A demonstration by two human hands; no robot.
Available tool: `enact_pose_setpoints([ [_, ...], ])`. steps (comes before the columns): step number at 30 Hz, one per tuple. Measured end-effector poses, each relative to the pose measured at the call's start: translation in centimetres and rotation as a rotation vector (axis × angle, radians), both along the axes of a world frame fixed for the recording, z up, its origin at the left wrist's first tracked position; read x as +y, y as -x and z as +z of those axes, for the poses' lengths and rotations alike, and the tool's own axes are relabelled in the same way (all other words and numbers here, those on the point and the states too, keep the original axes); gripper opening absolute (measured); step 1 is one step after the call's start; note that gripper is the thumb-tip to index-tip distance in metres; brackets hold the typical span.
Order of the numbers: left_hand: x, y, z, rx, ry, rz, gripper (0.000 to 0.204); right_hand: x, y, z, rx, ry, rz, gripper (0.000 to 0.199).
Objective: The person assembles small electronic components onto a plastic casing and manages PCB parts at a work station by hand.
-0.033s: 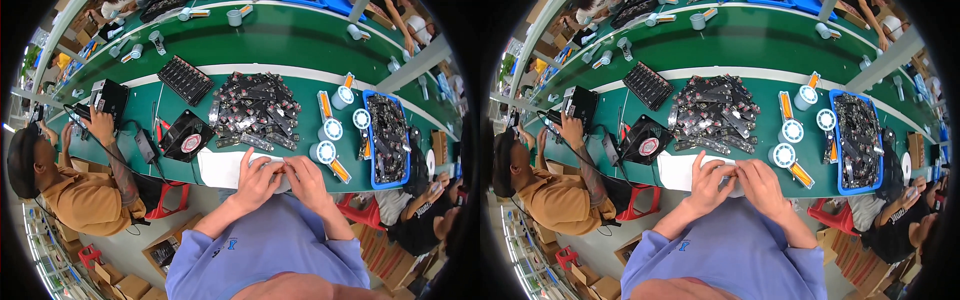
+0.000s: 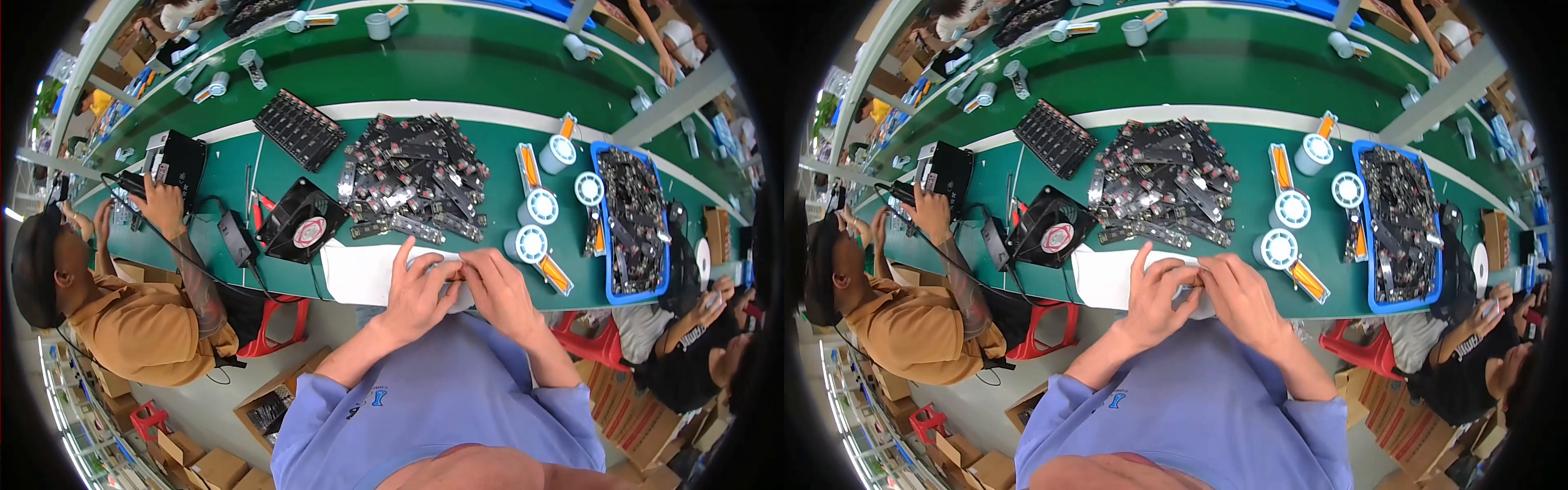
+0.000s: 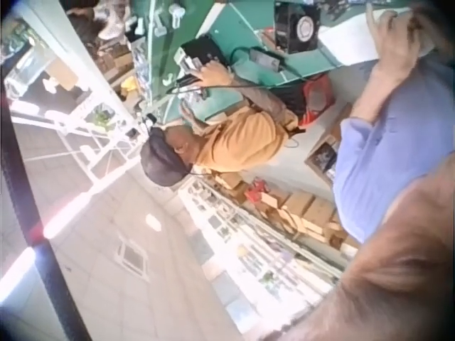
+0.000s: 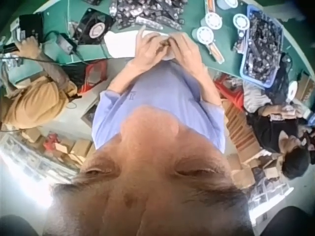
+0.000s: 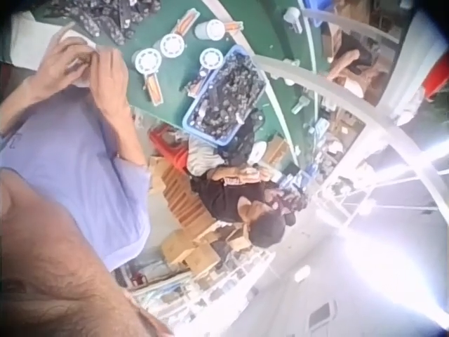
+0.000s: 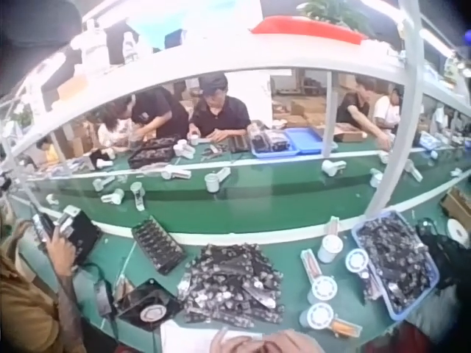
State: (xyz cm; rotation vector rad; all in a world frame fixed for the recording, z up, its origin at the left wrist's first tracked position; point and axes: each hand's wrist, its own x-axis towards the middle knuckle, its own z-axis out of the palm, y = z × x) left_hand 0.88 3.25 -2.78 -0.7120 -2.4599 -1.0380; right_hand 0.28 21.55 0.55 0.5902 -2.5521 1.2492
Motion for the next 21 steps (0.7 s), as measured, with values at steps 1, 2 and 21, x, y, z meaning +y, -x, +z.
enact_pose_setpoints([
  [1,0.0,0.4,0.1,-0.025,-0.004,-0.048,0.031,0.2,0.5,0.2,-0.068,0.014,0.04,0.017],
  [2,-0.1,0.5,0.0,-0.034,-0.008,-0.06,0.031,0.4,0.7,0.4,-0.078,0.011,0.028,0.017],
  [21,0.2,-0.2,0.2,0.062,0.138,0.002,0.024,1.7,2.0,0.4,-0.689,0.29,0.045,0.02],
])
